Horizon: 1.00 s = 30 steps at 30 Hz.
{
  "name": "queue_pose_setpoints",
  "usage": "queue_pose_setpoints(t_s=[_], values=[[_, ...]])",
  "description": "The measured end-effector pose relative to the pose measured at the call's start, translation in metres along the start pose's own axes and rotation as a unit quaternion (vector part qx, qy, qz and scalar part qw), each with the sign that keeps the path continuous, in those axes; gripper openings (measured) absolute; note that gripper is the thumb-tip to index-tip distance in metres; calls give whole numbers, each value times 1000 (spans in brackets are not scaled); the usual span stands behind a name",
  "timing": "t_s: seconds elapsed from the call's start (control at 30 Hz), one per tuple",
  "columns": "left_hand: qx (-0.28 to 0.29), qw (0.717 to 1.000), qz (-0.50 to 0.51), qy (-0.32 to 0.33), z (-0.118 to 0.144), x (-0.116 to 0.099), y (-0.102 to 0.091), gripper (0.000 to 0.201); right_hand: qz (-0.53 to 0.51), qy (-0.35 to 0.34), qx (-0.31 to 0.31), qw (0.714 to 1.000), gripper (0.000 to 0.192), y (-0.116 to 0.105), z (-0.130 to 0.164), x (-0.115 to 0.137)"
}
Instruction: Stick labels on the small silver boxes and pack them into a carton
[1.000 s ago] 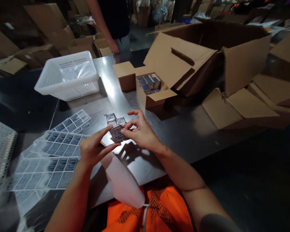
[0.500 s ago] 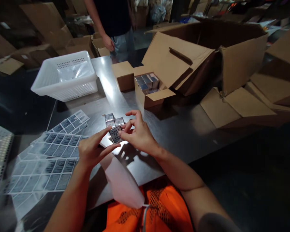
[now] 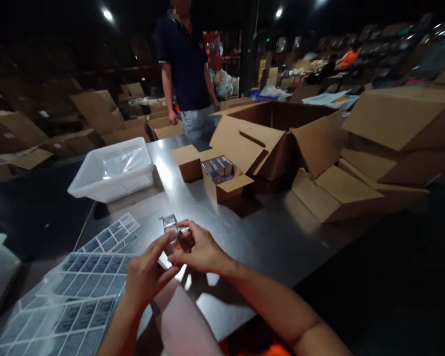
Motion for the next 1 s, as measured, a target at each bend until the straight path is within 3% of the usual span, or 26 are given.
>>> queue_pose_setpoints(t_s=[0.13,0.3,0.4,0.5,0.6,0.73,0.87,1.0], values=[[-1,1000,-10,-9,2,-1,5,57,36,-41,-19,998,41,2,4,11],[19,997,-67,-37,4,-7,10,59,105,-50,-130,985,29,-7,10,19],[11,997,-49,-59,4,-1,7,54,102,-48,-107,988,48,-3,14,19],[-35,991,-28,-130,6,23,-8,45,129,-122,-87,980,74,1,26,33],[-78,966,-53,-239,12,49,-28,54,227,-217,-44,948,64,18,42,44],[-89,926,-80,-358,22,67,-43,63,314,-239,27,918,64,41,49,34],[-89,909,-67,-401,25,70,-44,68,341,-207,68,914,68,51,46,22],[-103,903,-53,-413,23,66,-45,69,332,-171,47,926,65,48,43,19]])
Point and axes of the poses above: each hand's wrist, its own z-axis away from the middle knuckle, its own y-axis out of the palm, x = y × z, the point moved 9 cm from there along -z, towards the middle knuckle, and after that the axes turned 12 degrees about y, right-handed, at the moved point
